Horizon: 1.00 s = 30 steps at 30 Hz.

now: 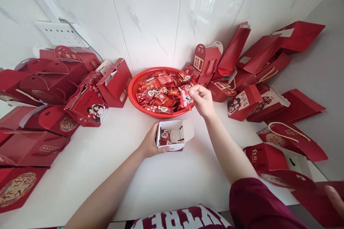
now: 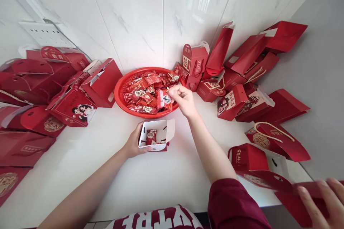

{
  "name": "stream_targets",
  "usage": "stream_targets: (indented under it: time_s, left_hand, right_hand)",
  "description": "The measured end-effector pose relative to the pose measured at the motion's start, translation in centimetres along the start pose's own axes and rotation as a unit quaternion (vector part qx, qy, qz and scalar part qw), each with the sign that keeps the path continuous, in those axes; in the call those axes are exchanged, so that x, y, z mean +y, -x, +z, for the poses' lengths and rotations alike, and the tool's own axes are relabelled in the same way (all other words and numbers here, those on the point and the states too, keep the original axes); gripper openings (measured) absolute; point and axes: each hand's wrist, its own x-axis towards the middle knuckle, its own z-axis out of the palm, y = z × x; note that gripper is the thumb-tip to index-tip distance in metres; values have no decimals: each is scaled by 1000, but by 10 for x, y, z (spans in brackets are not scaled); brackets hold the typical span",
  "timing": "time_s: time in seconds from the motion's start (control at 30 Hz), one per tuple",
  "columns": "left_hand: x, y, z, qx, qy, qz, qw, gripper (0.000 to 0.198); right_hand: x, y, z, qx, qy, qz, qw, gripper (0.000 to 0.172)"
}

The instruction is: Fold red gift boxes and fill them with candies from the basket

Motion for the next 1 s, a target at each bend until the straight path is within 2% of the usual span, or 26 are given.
stream_targets:
  time_s: [0.07, 0.13, 0.2, 0.33, 0.43, 0.5, 0.6, 0.67, 0.7, 0.77, 0.83, 1.0]
  left_hand:
    - [1, 0, 1, 0, 0, 15, 1000, 89]
    - [0, 0, 1, 3, -1, 24, 1000, 89]
    - [-3, 0, 3, 1, 14, 22, 1000, 89]
    - [-8, 1, 7, -4, 61, 22, 998, 98]
    - [-4, 2, 6, -19, 96, 47, 994, 110]
    - [1, 4, 2, -28, 129, 49, 990, 102]
    - [7, 7, -7, -13, 169, 12, 985, 84]
    - [9, 9, -12, 4, 195, -18, 981, 71]
    - [10, 9, -15, 12, 210, -30, 977, 63]
    - [11, 7, -18, 15, 247, -53, 967, 53]
    - [12, 5, -19, -2, 273, -75, 959, 53]
    - [14, 5, -15, -89, 276, -118, 950, 69]
  right_hand:
    - [-19, 21, 2, -103, 19, 23, 994, 26]
    - [-35, 40, 2, -213, 65, 38, 974, 22]
    - [-47, 53, 0, -259, 133, 26, 956, 19]
    - [-62, 67, -11, -180, 201, -31, 962, 18]
    - [-65, 77, -22, -145, 200, -31, 969, 18]
    - [-60, 90, -29, -149, 165, -19, 975, 34]
    - [-44, 117, -40, -179, 56, 13, 982, 85]
    - [-31, 134, -47, -224, 26, 77, 971, 114]
    - [-25, 141, -51, -248, 27, 116, 961, 123]
    - [-15, 150, -56, -285, 47, 181, 940, 130]
    - [-8, 153, -57, -296, 66, 205, 931, 130]
    - [-7, 152, -42, -274, 68, 163, 945, 132]
